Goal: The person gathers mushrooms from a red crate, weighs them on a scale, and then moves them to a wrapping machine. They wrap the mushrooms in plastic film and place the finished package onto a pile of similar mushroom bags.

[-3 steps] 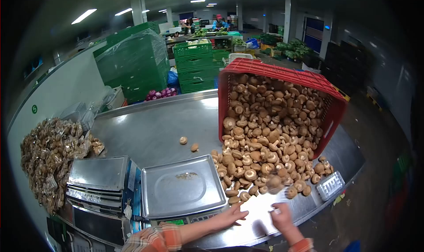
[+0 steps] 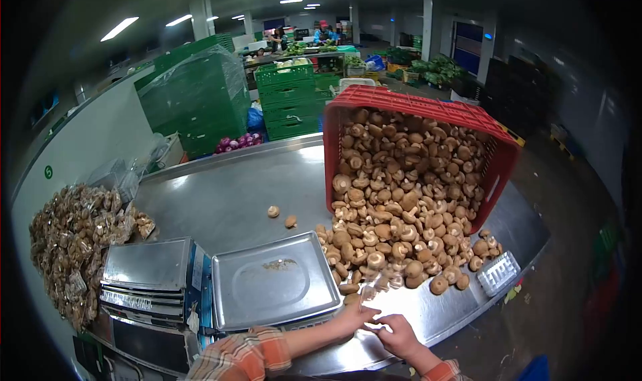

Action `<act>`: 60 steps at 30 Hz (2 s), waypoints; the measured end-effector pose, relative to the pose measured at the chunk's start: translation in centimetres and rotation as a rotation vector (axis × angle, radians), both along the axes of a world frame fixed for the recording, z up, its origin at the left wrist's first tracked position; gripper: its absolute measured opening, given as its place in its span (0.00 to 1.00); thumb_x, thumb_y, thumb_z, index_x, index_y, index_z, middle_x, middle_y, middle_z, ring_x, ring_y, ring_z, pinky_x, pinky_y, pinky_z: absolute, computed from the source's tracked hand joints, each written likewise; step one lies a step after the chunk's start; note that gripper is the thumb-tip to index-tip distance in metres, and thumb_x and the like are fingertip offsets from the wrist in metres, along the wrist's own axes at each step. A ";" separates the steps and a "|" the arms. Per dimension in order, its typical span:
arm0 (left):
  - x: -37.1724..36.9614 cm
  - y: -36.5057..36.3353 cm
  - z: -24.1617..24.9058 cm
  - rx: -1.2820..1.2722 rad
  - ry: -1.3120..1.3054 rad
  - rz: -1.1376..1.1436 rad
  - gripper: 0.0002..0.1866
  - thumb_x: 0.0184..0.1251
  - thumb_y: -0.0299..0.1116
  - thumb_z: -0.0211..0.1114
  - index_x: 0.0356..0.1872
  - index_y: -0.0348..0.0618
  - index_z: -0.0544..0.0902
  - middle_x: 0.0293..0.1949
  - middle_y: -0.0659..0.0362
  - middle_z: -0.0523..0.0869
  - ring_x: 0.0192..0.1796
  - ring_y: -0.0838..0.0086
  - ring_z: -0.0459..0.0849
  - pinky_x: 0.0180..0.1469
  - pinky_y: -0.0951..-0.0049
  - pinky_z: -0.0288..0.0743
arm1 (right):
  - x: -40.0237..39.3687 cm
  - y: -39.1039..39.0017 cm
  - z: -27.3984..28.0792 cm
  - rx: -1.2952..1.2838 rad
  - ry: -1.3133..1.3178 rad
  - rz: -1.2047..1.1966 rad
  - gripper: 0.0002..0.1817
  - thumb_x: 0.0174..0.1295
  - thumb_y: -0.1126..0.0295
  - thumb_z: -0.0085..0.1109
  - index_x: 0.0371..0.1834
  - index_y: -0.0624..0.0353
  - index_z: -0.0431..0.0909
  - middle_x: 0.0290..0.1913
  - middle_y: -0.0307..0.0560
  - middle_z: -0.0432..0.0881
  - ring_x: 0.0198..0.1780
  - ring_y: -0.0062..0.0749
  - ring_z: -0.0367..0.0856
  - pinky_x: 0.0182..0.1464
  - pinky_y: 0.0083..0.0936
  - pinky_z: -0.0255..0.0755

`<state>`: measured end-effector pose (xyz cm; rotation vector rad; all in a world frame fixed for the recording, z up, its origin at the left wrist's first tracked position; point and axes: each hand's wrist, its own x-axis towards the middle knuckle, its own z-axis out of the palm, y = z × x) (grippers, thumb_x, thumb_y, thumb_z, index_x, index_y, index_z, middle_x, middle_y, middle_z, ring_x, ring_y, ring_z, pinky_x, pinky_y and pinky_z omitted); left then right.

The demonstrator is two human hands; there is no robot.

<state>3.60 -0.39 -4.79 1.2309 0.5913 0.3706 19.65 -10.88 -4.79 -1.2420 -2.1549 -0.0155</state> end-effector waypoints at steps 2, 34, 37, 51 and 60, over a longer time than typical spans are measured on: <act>-0.3 2.1 1.2 -0.022 0.205 -0.010 0.31 0.68 0.31 0.50 0.69 0.42 0.48 0.46 0.48 0.81 0.40 0.65 0.84 0.32 0.72 0.81 | -2.0 -0.1 1.9 -0.115 0.063 -0.127 0.12 0.46 0.69 0.67 0.30 0.59 0.74 0.44 0.50 0.76 0.43 0.44 0.75 0.43 0.37 0.70; 18.4 13.5 -1.7 1.100 0.486 -0.328 0.39 0.51 0.42 0.69 0.64 0.46 0.61 0.49 0.44 0.76 0.51 0.51 0.77 0.52 0.59 0.72 | 19.0 5.4 -10.8 -0.777 1.584 -0.882 0.12 0.66 0.69 0.41 0.48 0.62 0.66 0.17 0.43 0.69 0.11 0.26 0.67 0.09 0.24 0.65; 20.0 9.9 -2.0 0.970 0.345 -0.176 0.35 0.52 0.37 0.68 0.61 0.39 0.64 0.53 0.40 0.71 0.55 0.46 0.72 0.55 0.59 0.69 | 16.0 5.7 -7.5 -0.741 1.924 -0.561 0.13 0.67 0.72 0.39 0.55 0.55 0.63 0.26 0.45 0.76 0.17 0.27 0.74 0.16 0.25 0.74; 13.8 6.0 -2.2 1.153 0.345 0.168 0.32 0.57 0.39 0.65 0.62 0.39 0.66 0.62 0.43 0.64 0.63 0.49 0.65 0.64 0.61 0.59 | 11.9 -0.8 -9.5 -0.669 2.457 -0.317 0.11 0.70 0.74 0.36 0.54 0.51 0.59 0.28 0.43 0.77 0.23 0.26 0.78 0.26 0.22 0.78; 14.0 1.7 -0.6 0.401 0.180 0.123 0.41 0.63 0.45 0.62 0.67 0.29 0.52 0.65 0.37 0.58 0.63 0.55 0.66 0.63 0.63 0.63 | 9.6 -0.3 -4.7 -0.683 2.316 -0.318 0.19 0.68 0.74 0.41 0.61 0.53 0.54 0.35 0.47 0.77 0.26 0.29 0.81 0.28 0.26 0.83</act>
